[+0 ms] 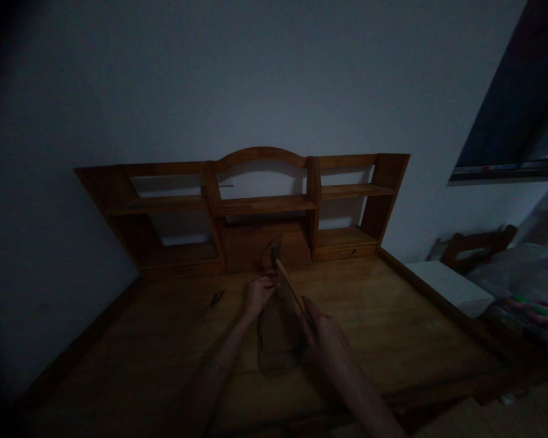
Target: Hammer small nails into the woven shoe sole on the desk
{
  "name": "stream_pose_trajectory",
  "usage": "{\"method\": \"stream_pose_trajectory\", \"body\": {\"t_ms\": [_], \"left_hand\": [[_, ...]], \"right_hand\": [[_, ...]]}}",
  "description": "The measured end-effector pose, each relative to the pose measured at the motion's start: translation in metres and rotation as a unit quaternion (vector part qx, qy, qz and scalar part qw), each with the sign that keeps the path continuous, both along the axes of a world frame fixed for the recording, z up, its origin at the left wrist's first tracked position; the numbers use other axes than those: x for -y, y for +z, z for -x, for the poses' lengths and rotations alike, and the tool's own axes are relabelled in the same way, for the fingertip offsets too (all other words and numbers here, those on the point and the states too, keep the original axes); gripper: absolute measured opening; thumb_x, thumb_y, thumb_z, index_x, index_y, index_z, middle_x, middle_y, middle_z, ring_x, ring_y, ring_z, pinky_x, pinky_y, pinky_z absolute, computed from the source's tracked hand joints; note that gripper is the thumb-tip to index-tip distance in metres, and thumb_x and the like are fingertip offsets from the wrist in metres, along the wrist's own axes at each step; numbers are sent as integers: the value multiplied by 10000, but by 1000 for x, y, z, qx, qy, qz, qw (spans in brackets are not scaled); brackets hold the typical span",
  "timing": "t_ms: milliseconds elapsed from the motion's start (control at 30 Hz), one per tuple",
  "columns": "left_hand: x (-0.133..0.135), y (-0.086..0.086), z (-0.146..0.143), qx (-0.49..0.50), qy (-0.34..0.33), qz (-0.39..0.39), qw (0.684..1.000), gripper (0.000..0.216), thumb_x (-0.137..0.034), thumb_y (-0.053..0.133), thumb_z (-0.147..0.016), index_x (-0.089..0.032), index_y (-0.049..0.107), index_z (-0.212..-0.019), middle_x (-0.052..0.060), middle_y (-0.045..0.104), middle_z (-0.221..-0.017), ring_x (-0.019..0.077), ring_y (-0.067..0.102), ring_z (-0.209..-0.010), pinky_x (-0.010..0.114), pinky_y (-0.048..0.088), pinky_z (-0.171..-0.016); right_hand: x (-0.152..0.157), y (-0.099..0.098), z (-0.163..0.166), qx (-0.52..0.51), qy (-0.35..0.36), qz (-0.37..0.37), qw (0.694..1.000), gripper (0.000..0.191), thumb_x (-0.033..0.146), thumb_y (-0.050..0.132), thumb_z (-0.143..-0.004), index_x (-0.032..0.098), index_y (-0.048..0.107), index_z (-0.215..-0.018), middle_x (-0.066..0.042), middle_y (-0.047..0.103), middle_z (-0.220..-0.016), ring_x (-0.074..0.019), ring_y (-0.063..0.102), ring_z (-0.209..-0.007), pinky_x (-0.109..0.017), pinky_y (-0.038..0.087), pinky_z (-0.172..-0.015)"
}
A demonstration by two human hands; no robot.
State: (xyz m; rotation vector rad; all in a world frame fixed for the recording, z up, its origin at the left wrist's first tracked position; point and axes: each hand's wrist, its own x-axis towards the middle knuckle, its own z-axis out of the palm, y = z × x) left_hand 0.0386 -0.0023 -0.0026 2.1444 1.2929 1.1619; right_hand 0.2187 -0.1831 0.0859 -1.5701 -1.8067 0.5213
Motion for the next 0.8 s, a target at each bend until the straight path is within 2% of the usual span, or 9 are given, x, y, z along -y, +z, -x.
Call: {"method": "stream_pose_trajectory", "body": {"t_ms": [233,400,533,667,800], "left_hand": [[-2,-4,2,4,-6,0,1000,145,-201,613,-793,-176,727,-708,14,648,-744,112,578,-693,208,397,-638],[-1,-4,2,4,6,2,1000,141,-227,626,-785,-165,722,-703,12,648,-748,109,572,-683,207,383,-629],[2,2,1,-13,17,10,1000,200,-246,623,-791,-153,705,-634,12,622,-699,100,548,-644,200,360,-594],[2,3,0,-16,13,15,1000,201,-244,611,-801,-156,713,-652,19,627,-709,104,553,-665,202,371,-610],[-3,-2,1,-11,3,12,1000,154,-230,617,-789,-168,723,-696,11,636,-731,111,561,-684,206,382,-617]], "right_hand": [[-5,-18,-3,33,9,28,999,448,310,367,-888,157,464,-1299,-130,698,-878,-229,668,-779,-259,440,-607],[0,-8,0,21,19,35,999,424,319,349,-900,154,494,-1262,-125,695,-853,-215,666,-771,-247,429,-606],[3,-1,2,9,9,14,1000,450,337,311,-919,172,456,-1312,-123,698,-875,-225,668,-802,-268,452,-651],[2,-4,1,20,6,6,1000,475,328,322,-914,157,416,-1347,-135,700,-908,-229,669,-812,-270,456,-662],[1,-8,2,36,-3,37,999,469,307,350,-894,143,443,-1324,-136,702,-868,-222,670,-789,-247,437,-624]]}}
